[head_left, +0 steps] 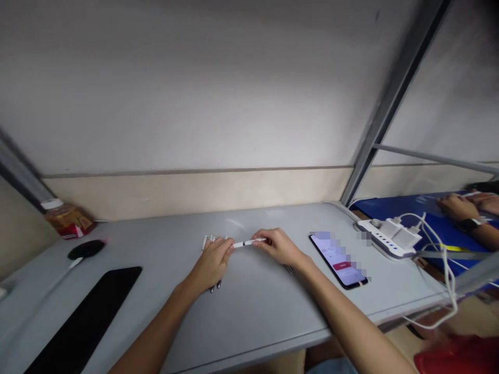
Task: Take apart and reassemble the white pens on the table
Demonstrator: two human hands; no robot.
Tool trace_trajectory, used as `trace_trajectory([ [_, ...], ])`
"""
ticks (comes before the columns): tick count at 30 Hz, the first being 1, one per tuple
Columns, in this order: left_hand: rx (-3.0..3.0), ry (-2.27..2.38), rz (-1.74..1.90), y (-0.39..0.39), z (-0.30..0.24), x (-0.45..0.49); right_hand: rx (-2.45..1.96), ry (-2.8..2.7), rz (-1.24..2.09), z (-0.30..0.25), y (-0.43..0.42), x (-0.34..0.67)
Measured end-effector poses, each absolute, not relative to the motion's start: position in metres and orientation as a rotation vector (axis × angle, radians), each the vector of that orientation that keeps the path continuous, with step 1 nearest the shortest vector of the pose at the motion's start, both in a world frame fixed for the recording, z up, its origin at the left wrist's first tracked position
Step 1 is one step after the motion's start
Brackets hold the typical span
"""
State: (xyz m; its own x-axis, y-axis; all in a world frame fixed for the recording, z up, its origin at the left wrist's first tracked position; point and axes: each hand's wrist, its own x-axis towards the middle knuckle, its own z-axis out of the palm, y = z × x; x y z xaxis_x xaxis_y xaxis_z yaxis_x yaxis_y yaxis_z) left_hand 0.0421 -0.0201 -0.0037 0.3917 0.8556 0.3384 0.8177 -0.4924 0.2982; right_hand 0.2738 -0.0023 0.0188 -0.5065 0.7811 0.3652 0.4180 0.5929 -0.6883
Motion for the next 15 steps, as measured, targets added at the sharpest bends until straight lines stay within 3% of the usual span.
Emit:
trace_trajectory([
  [4,2.605,1.546,0.672,-0.019,-0.005,0.040,-0.991,-2.195,0.783,0.015,-0.002,0.272],
  [7,2.625,1.580,0.679,-0.022,-0.001,0.043,-1.001,-2.069,1.078,0.012,-0.001,0.269],
  [15,2.499,1.551,0.800,-0.027,0.011,0.045,-0.681,-1.011,1.580,0.016,0.008,0.268],
])
